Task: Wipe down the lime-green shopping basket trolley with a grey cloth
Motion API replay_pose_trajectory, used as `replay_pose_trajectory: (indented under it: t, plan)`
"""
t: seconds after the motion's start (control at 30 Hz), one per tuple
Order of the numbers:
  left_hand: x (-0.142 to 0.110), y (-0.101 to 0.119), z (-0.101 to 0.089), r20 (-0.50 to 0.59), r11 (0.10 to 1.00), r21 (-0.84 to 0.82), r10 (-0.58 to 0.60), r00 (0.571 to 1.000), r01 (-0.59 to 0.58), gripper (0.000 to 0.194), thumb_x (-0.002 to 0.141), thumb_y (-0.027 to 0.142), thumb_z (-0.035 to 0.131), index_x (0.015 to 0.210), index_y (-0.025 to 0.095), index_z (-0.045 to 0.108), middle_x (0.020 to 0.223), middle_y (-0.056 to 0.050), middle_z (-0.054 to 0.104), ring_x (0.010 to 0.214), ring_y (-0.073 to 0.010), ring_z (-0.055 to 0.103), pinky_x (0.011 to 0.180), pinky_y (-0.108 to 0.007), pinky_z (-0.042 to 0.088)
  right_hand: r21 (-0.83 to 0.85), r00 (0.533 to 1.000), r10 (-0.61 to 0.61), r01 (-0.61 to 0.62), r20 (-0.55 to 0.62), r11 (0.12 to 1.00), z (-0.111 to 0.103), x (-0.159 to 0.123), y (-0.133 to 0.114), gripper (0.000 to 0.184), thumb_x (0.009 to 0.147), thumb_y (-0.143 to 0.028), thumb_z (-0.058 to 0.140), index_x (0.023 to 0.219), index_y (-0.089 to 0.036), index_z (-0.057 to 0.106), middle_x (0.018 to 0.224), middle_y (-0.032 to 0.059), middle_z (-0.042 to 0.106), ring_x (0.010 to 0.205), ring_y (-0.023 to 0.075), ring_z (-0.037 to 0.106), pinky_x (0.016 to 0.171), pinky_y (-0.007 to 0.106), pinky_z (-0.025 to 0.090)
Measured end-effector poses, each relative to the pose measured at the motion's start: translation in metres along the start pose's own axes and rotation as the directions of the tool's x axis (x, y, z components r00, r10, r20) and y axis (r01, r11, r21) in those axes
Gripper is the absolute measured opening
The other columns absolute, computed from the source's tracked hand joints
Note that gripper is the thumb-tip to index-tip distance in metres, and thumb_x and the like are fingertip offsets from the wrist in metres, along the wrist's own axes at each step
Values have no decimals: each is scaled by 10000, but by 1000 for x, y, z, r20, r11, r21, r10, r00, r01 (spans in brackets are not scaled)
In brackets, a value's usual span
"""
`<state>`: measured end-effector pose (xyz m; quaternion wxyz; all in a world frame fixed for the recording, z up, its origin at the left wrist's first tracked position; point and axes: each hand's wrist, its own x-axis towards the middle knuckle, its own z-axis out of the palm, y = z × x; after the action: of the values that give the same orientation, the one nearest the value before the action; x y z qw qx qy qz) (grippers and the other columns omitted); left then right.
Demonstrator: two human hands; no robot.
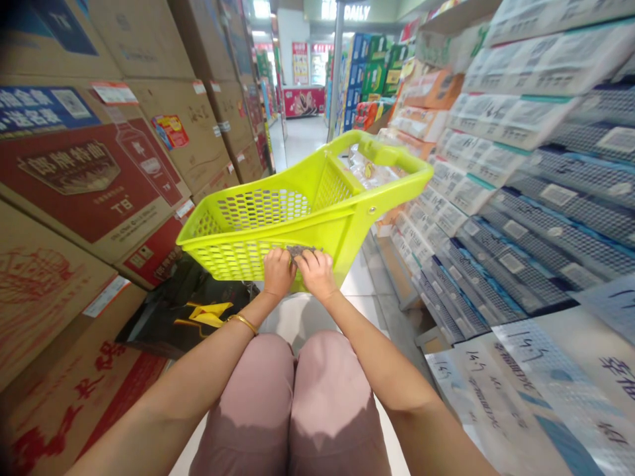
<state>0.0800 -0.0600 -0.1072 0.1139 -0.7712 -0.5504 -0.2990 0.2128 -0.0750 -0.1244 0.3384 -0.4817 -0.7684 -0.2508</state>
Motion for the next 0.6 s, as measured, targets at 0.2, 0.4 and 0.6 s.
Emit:
replay_pose_trajectory:
  t: [0.2, 0.4, 0.6]
  plan:
    - [-1, -1, 0, 18, 1000, 14, 5, 1000, -5, 147, 845, 232, 451, 799, 159, 569, 826, -115, 564, 831, -271, 517, 719, -381, 368, 0, 1000, 5, -5, 26, 1000, 1, -8, -1, 258, 906, -198, 422, 1049, -244, 632, 1025, 62, 595, 1006, 195, 410, 860, 337, 281]
    - [0, -3, 4, -76, 1000, -20, 13, 997, -15, 307, 919, 336, 356, 827, 165, 594, 795, -104, 568, 807, -249, 514, 725, -370, 369, -3, 976, -32, 33, 216, 999, -1, -23, -3, 238, 914, -232, 427, 1055, -228, 618, 1064, 74, 584, 982, 197, 420, 820, 332, 293]
    - [0, -2, 7, -149, 1000, -18, 22, 989, -25, 280, 912, 332, 389, 794, 175, 589, 774, -86, 571, 781, -226, 513, 714, -348, 366, 6, 982, 60, -62, 180, 998, -12, -8, -1, 264, 893, -177, 436, 1081, -243, 610, 1090, 75, 560, 1002, 204, 408, 839, 335, 288]
